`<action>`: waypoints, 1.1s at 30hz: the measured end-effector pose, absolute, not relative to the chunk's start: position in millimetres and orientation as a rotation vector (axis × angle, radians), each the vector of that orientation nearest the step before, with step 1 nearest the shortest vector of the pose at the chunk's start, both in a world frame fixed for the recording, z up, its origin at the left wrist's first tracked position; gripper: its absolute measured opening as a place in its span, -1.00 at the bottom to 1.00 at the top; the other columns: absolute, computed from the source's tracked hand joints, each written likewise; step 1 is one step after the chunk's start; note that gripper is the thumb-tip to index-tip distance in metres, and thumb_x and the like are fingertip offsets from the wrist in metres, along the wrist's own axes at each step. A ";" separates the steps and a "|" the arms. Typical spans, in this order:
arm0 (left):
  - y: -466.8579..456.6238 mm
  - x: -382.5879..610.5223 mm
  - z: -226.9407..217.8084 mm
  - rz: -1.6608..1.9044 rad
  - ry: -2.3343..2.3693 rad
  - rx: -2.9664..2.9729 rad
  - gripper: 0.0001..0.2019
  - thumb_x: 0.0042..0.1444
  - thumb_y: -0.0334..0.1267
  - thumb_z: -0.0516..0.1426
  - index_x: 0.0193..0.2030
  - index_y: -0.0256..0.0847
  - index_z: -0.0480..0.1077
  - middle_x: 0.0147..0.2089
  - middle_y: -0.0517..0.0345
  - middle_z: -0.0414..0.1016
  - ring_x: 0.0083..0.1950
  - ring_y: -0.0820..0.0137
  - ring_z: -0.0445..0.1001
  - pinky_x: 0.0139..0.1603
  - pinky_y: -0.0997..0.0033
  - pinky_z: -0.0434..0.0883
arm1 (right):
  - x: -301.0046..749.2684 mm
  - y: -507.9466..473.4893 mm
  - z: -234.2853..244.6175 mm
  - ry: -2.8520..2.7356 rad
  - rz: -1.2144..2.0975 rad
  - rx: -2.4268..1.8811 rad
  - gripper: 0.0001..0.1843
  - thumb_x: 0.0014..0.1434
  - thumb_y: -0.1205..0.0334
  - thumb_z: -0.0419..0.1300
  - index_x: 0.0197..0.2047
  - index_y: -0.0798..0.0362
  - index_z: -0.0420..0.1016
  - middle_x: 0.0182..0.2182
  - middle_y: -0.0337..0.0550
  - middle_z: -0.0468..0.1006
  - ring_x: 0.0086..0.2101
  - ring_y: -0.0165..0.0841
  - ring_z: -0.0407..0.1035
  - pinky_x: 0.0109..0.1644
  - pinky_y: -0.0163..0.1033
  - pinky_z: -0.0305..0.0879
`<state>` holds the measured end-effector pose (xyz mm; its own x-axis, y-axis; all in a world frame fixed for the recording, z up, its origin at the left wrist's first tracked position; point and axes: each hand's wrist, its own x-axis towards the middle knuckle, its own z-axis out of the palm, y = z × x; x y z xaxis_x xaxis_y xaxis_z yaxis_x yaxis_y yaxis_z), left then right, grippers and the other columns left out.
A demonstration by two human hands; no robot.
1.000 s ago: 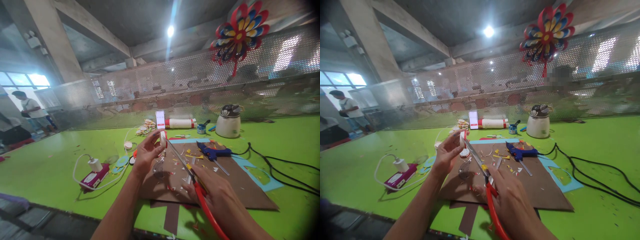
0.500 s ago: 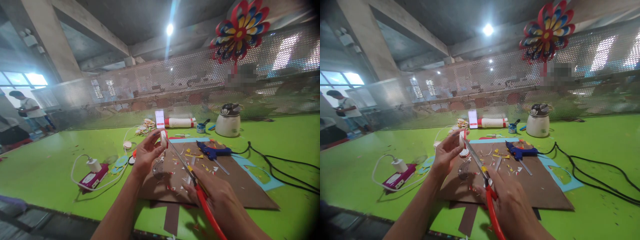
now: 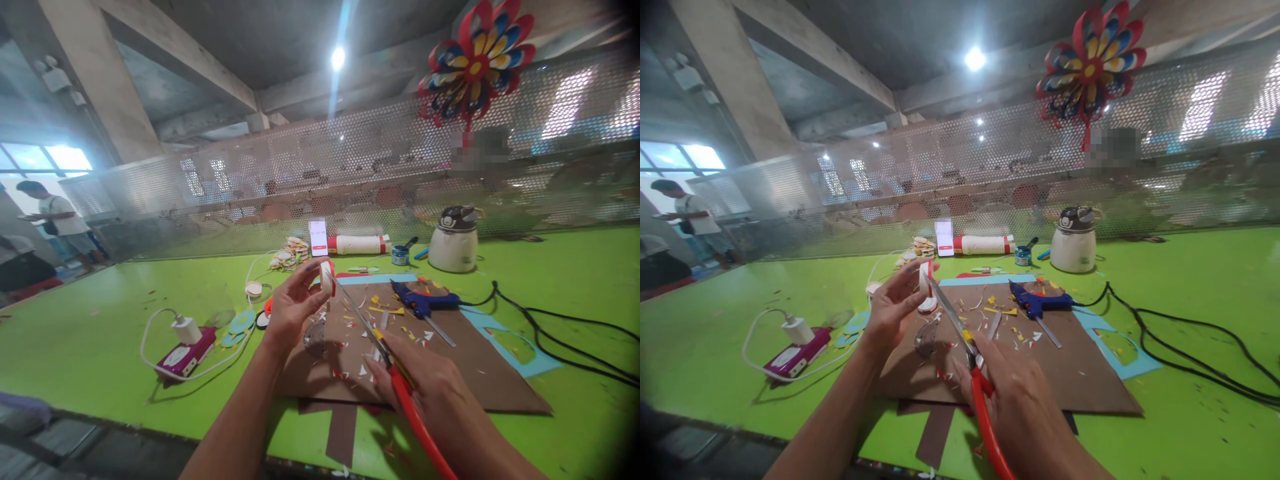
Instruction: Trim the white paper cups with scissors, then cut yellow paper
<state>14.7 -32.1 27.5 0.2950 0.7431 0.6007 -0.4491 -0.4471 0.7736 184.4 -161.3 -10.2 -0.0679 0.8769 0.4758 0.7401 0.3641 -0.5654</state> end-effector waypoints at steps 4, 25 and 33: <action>-29.9 13.9 27.0 1.379 0.291 1.480 -0.54 -0.10 -0.39 0.31 0.02 -0.15 0.47 0.14 -0.08 0.42 0.15 0.13 0.35 0.04 0.24 0.37 | 188.5 -158.2 -10.1 -1.873 0.310 -1.400 -0.80 0.23 0.27 0.01 -0.14 0.03 0.42 -0.34 -0.13 0.58 -0.40 -0.29 0.42 -0.32 -0.25 0.29; -25.6 15.1 24.4 1.398 0.315 1.510 -0.56 -0.10 -0.37 0.31 0.00 -0.13 0.47 0.11 -0.04 0.42 0.11 0.20 0.38 0.01 0.27 0.40 | 191.7 -155.5 -14.3 -1.933 0.202 -1.356 -0.89 0.11 0.40 -0.01 -0.35 0.01 0.27 -0.53 -0.25 0.43 -0.54 -0.40 0.27 -0.45 -0.34 0.13; -22.6 13.3 20.9 1.402 0.318 1.576 -0.57 -0.08 -0.37 0.30 0.00 -0.13 0.47 0.11 -0.05 0.41 0.07 0.20 0.39 -0.01 0.25 0.41 | 193.9 -154.1 -18.9 -1.931 0.210 -1.361 -0.89 0.10 0.37 -0.04 -0.33 0.03 0.28 -0.55 -0.22 0.45 -0.57 -0.39 0.28 -0.48 -0.32 0.13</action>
